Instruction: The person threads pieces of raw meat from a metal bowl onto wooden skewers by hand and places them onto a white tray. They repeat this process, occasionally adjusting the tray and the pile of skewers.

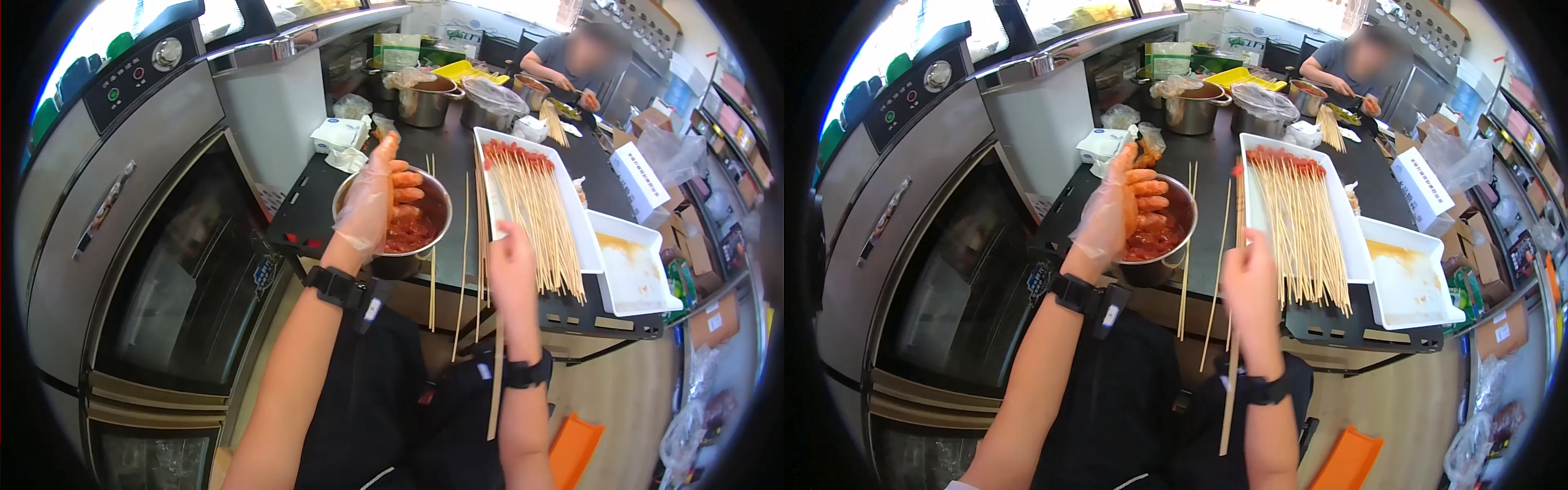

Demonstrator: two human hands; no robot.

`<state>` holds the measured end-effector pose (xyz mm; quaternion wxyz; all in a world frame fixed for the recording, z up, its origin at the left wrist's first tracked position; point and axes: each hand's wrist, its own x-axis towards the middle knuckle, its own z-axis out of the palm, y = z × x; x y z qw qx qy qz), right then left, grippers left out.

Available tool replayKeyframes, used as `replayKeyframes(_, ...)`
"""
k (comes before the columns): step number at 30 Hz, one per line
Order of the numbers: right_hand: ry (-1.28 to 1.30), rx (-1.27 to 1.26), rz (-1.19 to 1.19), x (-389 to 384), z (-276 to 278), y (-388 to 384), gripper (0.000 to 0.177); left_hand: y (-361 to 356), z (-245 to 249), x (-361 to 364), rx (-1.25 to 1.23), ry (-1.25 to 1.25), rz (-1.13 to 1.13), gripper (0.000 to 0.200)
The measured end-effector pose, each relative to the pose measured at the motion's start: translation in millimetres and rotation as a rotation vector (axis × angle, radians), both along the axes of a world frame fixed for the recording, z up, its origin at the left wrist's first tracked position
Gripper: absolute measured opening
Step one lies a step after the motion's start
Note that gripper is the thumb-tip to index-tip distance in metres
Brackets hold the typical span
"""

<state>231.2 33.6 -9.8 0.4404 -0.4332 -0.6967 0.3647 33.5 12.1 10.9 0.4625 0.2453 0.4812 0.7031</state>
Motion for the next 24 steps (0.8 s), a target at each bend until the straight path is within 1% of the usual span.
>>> replayKeyframes(1,0.029,0.003,-0.050,14.5,-8.3,25.5,0.030,0.3,-2.4,-3.2,0.010,-0.016,-0.007,0.059)
replayKeyframes(2,-0.002,-0.027,-0.076,31.1,-8.7,49.1,0.033,-0.3,-2.9,-3.7,0.011,-0.025,-0.015,0.059)
replayKeyframes(3,-0.024,-0.068,-0.050,46.4,2.3,65.4,0.035,-2.6,-0.9,-2.7,0.019,-0.036,-0.007,0.059)
replayKeyframes(5,-0.106,-0.030,-0.086,69.9,0.1,117.2,0.035,-5.1,1.6,2.9,0.077,-0.029,0.021,0.057)
replayKeyframes(7,-0.153,0.013,-0.069,85.0,-7.8,168.9,0.036,-2.4,-1.2,0.9,0.059,-0.020,0.005,0.056)
replayKeyframes(8,-0.190,0.051,-0.050,88.2,-8.6,187.8,0.036,-0.7,-1.6,-0.6,0.036,0.001,-0.007,0.054)
replayKeyframes(10,-0.221,0.037,-0.061,87.5,-6.3,215.1,0.037,1.0,-0.9,-0.2,0.036,-0.007,-0.005,0.051)
replayKeyframes(12,-0.299,0.140,-0.081,85.1,-22.2,256.1,0.038,1.6,-0.6,0.1,-0.015,-0.001,-0.021,0.049)
replayKeyframes(13,-0.459,0.282,-0.140,88.0,-44.4,289.7,0.038,2.5,-0.2,0.4,-0.004,0.003,-0.021,0.049)
replayKeyframes(14,-0.629,0.306,-0.246,75.3,-35.4,270.8,0.034,3.4,0.0,0.5,-0.017,-0.005,-0.027,0.048)
replayKeyframes(16,-0.919,0.386,-0.316,66.4,-45.5,261.9,0.030,2.7,1.3,-0.9,-0.047,-0.016,-0.035,0.046)
replayKeyframes(17,-0.910,0.390,-0.317,63.1,-45.3,253.6,0.030,1.2,3.1,0.5,-0.034,-0.023,-0.029,0.043)
replayKeyframes(19,-0.953,0.531,-0.267,63.9,-45.2,230.4,0.024,1.4,2.2,1.0,-0.027,-0.003,-0.019,0.042)
replayKeyframes(20,-0.965,0.520,-0.260,65.6,-44.8,220.4,0.024,0.5,-0.5,2.2,-0.019,0.009,-0.015,0.041)
replayKeyframes(21,-1.055,0.487,-0.252,68.0,-41.5,212.3,0.022,2.6,-0.2,0.9,-0.069,-0.006,-0.014,0.036)
replayKeyframes(22,-1.145,0.456,-0.245,71.0,-39.4,207.0,0.021,2.9,-1.3,1.2,-0.072,-0.017,-0.018,0.036)
replayKeyframes(24,-1.162,0.414,-0.245,77.1,-45.0,203.6,0.019,2.9,-2.6,2.5,-0.052,0.021,-0.054,0.036)
